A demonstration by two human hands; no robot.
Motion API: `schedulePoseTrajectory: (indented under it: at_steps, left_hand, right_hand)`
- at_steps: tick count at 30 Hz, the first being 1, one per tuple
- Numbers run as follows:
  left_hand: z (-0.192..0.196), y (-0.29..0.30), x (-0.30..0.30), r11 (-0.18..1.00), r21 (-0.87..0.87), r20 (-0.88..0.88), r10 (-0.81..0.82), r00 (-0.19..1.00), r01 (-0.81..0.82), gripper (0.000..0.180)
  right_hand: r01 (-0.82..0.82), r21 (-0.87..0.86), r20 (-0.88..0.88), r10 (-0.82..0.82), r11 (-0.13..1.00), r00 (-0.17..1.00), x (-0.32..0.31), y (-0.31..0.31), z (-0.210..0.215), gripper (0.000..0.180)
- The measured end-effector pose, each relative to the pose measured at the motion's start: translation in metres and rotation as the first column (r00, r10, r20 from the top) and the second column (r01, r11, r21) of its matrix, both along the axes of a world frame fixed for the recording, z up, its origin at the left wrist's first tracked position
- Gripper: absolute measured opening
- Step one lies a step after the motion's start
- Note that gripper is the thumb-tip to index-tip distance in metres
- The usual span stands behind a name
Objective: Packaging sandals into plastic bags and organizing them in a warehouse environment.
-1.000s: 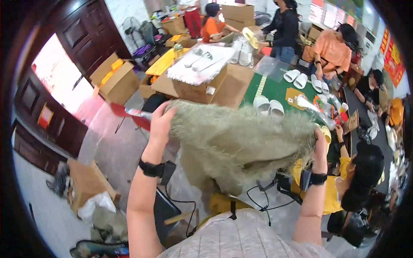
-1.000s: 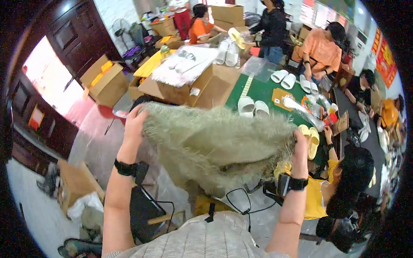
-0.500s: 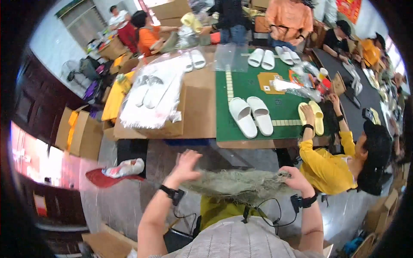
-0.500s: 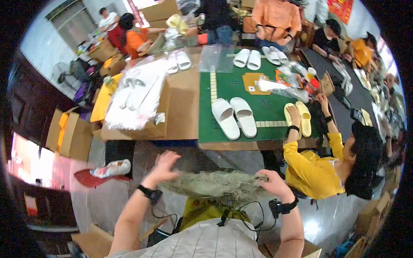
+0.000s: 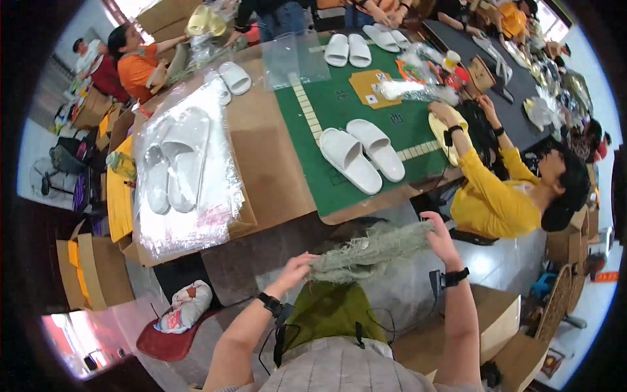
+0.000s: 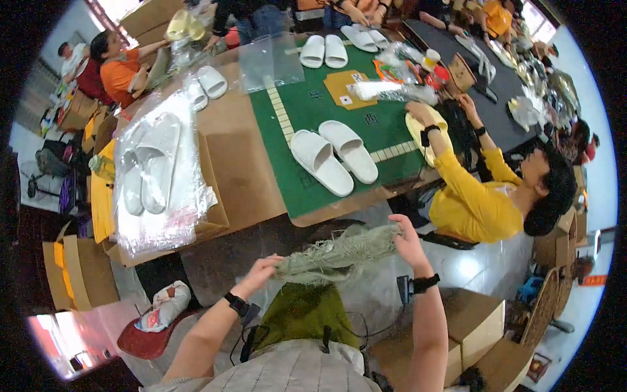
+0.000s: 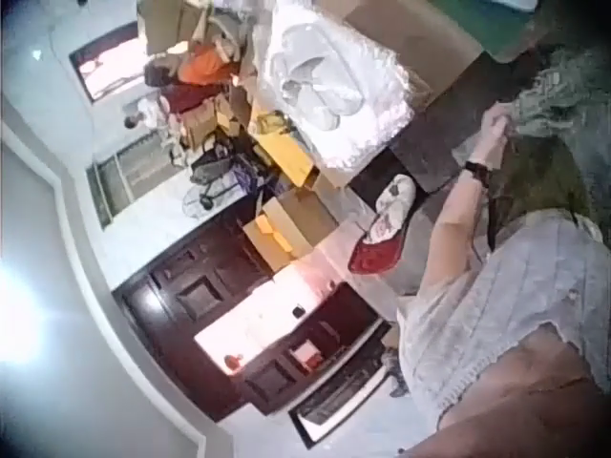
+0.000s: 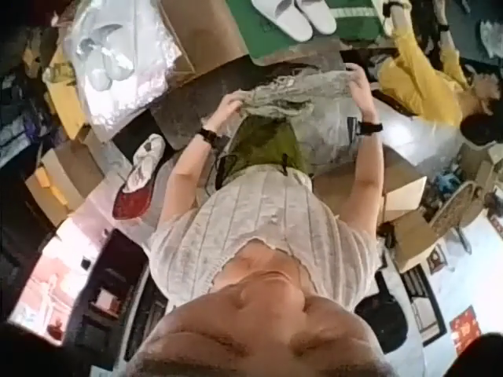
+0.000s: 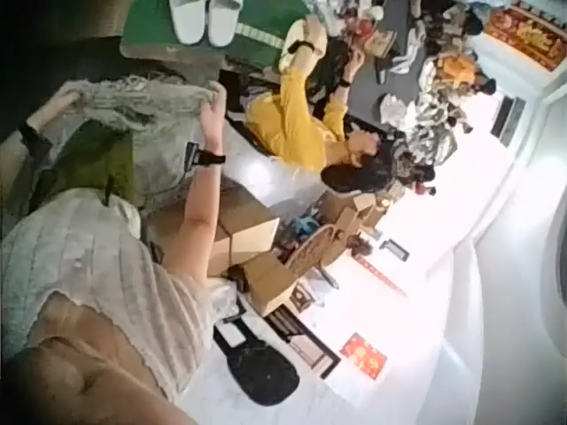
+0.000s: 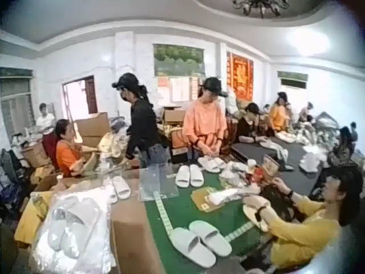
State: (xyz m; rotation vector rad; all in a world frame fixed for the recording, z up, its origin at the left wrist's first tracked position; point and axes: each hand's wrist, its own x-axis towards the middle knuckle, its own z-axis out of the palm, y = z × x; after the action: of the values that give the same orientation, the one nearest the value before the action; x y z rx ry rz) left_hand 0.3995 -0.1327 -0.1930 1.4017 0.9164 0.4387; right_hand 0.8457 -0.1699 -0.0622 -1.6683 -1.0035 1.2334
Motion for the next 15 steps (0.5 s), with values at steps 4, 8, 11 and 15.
schedulePoseTrajectory:
  at_steps: [4, 8, 11, 15]
  left_hand:
    - [0.004, 0.032, -0.009, 0.888, -0.418, 0.031, 0.226, 0.974, -0.192, 0.049]
    - [0.062, 0.074, 0.013, 0.991, -0.090, -0.001, -0.097, 0.995, 0.096, 0.069]
    - [0.051, 0.086, -0.004, 0.958, 0.162, -0.287, -0.185, 0.940, 0.238, 0.061]
    - [0.003, 0.091, -0.014, 0.858, 0.345, -0.614, -0.101, 0.783, 0.381, 0.023]
  right_hand:
    - [-0.204, -0.047, 0.137, 0.209, 0.978, 0.968, -0.019, -0.001, -0.046, 0.052]
    - [-0.504, 0.011, 0.389, 0.460, 0.864, 0.798, -0.029, -0.005, -0.084, 0.026]
    - [-0.583, -0.085, 0.588, 0.513, 0.808, 0.625, -0.049, -0.006, -0.105, 0.024]
    - [-0.540, -0.215, 0.566, 0.554, 0.814, 0.610, -0.066, -0.002, -0.201, 0.026]
